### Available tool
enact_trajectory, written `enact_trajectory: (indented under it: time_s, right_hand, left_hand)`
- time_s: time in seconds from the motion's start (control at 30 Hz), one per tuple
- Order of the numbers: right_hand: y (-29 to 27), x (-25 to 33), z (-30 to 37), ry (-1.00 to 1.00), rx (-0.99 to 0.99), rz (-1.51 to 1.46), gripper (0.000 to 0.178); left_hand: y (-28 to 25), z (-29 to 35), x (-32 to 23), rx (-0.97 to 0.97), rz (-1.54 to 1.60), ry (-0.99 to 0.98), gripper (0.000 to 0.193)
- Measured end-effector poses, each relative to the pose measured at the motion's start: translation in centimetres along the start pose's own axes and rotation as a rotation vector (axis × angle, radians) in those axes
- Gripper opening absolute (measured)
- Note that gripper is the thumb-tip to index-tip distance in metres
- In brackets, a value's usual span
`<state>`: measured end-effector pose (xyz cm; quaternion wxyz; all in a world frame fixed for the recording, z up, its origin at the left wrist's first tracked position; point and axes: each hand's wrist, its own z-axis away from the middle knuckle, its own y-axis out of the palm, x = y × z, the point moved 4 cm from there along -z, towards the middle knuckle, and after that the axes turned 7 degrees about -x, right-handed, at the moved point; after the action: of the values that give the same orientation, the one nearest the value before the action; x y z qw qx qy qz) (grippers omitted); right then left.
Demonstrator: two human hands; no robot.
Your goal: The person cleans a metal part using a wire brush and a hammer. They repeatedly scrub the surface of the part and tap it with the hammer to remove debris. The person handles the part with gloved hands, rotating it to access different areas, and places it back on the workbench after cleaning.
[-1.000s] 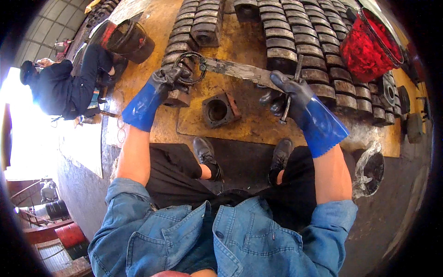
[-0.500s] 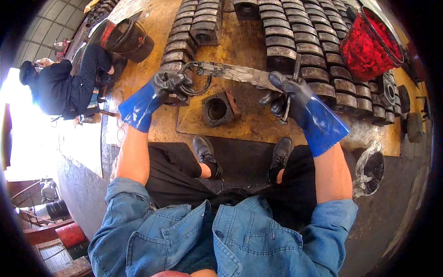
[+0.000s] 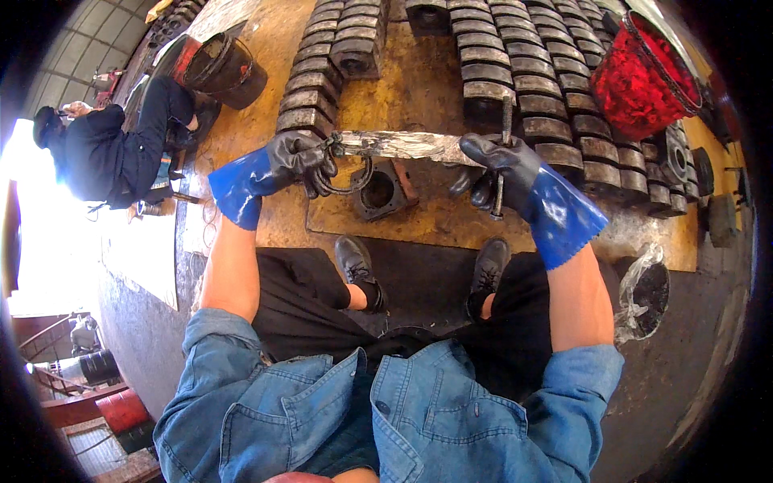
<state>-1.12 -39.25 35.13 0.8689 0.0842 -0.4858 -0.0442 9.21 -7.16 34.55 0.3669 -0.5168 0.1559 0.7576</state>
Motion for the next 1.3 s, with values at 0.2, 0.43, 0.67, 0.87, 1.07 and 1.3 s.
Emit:
enact_trajectory:
  time_s: [0.2,0.43,0.67,0.87,1.07,1.3]
  right_hand:
    - [-0.9,0.4,0.1,-0.112,-0.114,-0.122,0.034]
    - [-6.0,1.6,0.2,-0.208,-0.143,-0.417,0.034]
    - [-16.5,2.8,7.4,-0.298,-0.397,-0.415,0.033]
    - [-28.3,-8.8,22.2,-0.327,-0.81,-0.445,0.046]
    - [-36.5,-24.9,34.6,-0.344,-1.17,-0.535,0.034]
    - [-36.3,-34.5,36.5,-0.179,-1.765,0.713,0.033]
  left_hand:
    - [0.6,0.4,-0.6,0.062,-0.12,0.045,0.03]
    - [-3.7,-4.3,5.7,0.588,0.173,-0.269,0.038]
    - [-6.9,-7.2,7.5,0.435,-0.248,0.757,0.055]
    - [-3.3,-4.0,5.4,-0.256,0.272,0.127,0.036]
    - [-5.1,-5.4,7.0,-0.34,0.185,0.136,0.038]
    - [-4.6,-6.2,8.2,-0.345,0.105,0.126,0.041]
